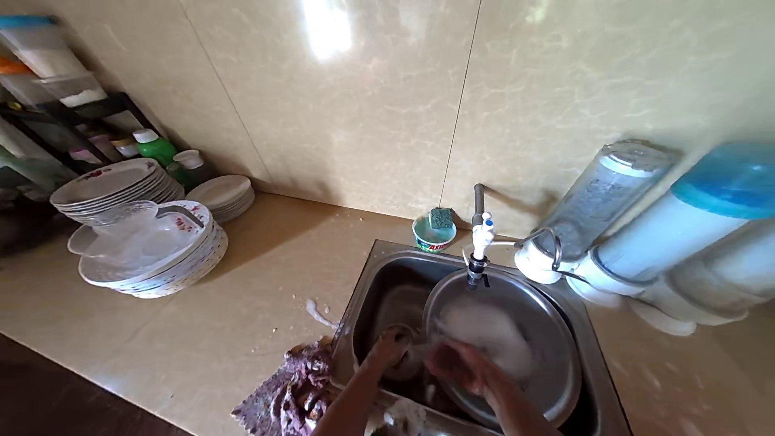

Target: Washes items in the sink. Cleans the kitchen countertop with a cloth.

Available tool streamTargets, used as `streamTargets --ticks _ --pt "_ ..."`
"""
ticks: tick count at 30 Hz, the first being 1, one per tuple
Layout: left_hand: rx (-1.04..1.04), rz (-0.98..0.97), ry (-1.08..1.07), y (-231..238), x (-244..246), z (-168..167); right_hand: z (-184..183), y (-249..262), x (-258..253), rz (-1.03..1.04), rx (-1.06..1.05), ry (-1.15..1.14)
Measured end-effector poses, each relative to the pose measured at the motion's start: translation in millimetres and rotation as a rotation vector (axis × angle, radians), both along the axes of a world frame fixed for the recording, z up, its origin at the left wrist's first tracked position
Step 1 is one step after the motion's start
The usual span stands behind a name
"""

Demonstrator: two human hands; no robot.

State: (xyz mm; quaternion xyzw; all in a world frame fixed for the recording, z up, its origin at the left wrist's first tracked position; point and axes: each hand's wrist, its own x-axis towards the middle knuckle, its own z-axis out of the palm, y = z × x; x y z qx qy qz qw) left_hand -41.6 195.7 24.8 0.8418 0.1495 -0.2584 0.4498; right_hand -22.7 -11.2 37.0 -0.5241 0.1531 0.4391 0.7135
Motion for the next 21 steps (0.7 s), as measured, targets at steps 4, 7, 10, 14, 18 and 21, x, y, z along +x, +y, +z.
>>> streamTargets --ticks 4,7,10,14,18,21 --pt "-0.313 0.206 0.023 1.4 -7.0 4.4 51.5 34.1 -7.0 0.140 -0.079 -0.195" --pt "-0.461 0.360 0.024 0.9 -3.1 2.2 43.0 14.7 3.9 -0.027 -0.285 -0.286" --pt "-0.416 0.467 -0.085 -0.8 -3.0 -0.3 1.5 -36.0 18.4 -0.226 -0.553 -0.218" --pt "-0.212 0.506 -0.167 -4.3 0.7 11.7 -47.7 -88.2 20.1 -0.055 -1.017 -0.254" --pt "-0.139 0.458 -0.163 -5.7 1.6 2.6 -45.0 -65.5 9.9 0.239 -0.950 -0.224" --pt "-0.050 0.320 -0.109 -4.0 6.6 -3.2 -25.1 -17.0 2.7 -0.022 -0.376 -0.083"
